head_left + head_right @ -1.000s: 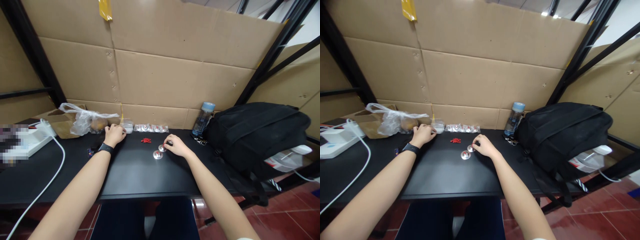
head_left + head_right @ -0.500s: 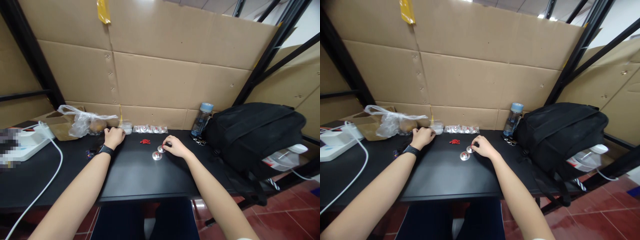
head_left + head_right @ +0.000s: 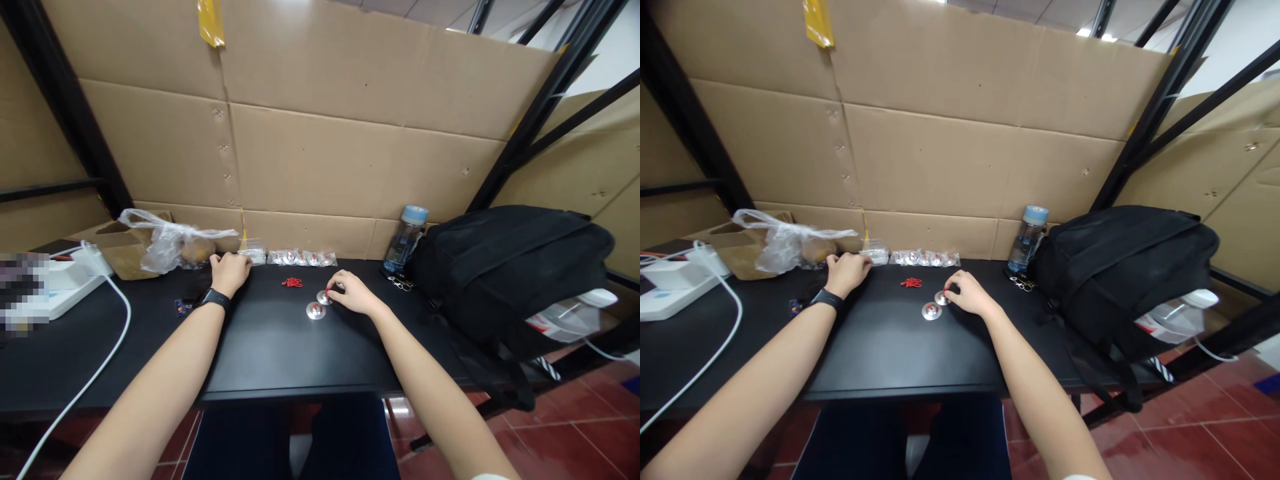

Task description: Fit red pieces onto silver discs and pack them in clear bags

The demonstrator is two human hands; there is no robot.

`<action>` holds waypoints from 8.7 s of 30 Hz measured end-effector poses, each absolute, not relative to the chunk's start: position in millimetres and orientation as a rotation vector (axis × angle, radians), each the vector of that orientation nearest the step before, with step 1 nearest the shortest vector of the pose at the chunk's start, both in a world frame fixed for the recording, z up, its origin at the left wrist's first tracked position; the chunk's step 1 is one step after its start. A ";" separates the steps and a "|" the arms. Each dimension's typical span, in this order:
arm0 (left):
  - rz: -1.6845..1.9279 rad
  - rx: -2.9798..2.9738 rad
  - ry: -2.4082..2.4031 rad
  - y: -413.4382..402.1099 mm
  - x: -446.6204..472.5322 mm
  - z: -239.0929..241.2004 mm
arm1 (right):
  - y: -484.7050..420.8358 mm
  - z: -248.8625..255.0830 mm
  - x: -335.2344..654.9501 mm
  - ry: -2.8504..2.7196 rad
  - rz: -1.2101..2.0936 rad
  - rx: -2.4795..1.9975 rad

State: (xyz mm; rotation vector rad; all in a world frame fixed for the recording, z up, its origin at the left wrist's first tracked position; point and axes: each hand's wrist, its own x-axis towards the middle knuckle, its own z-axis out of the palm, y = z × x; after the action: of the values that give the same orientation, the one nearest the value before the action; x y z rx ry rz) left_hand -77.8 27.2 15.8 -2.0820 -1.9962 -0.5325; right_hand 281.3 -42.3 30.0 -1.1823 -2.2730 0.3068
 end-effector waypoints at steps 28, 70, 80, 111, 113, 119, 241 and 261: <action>-0.602 -2.867 -0.871 -57.0 42.8 33.8 | -47.4 32.7 276.0 -2.416 0.159 -1.417; -1.455 -2.702 -1.532 -41.6 46.5 21.3 | -59.4 32.2 242.3 -1.413 1.368 -0.865; -0.731 -2.748 -1.199 -36.6 46.1 8.2 | -51.4 40.0 259.5 -1.360 1.167 -0.907; -0.519 -2.924 -0.890 -72.4 64.9 11.2 | -55.8 64.1 317.3 -2.210 0.453 -1.218; -0.542 -2.939 -0.867 -73.3 66.1 13.5 | -56.7 64.9 316.4 -2.230 0.442 -1.226; -0.529 -2.952 -0.864 -76.2 65.4 21.7 | -57.7 65.3 314.9 -2.292 0.420 -1.240; -0.946 -2.680 -1.551 -44.9 41.7 24.2 | -34.2 19.2 268.0 -1.986 0.685 -1.136; -0.846 -2.563 -1.754 -30.8 7.8 36.0 | 22.1 18.0 275.4 -1.755 0.627 -1.570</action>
State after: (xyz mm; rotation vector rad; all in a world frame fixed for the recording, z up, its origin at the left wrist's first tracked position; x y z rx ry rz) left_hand 7.8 -30.8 36.0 -2.5634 -1.7538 -0.8456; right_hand 275.4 22.1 18.0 -1.5704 -1.7546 0.6270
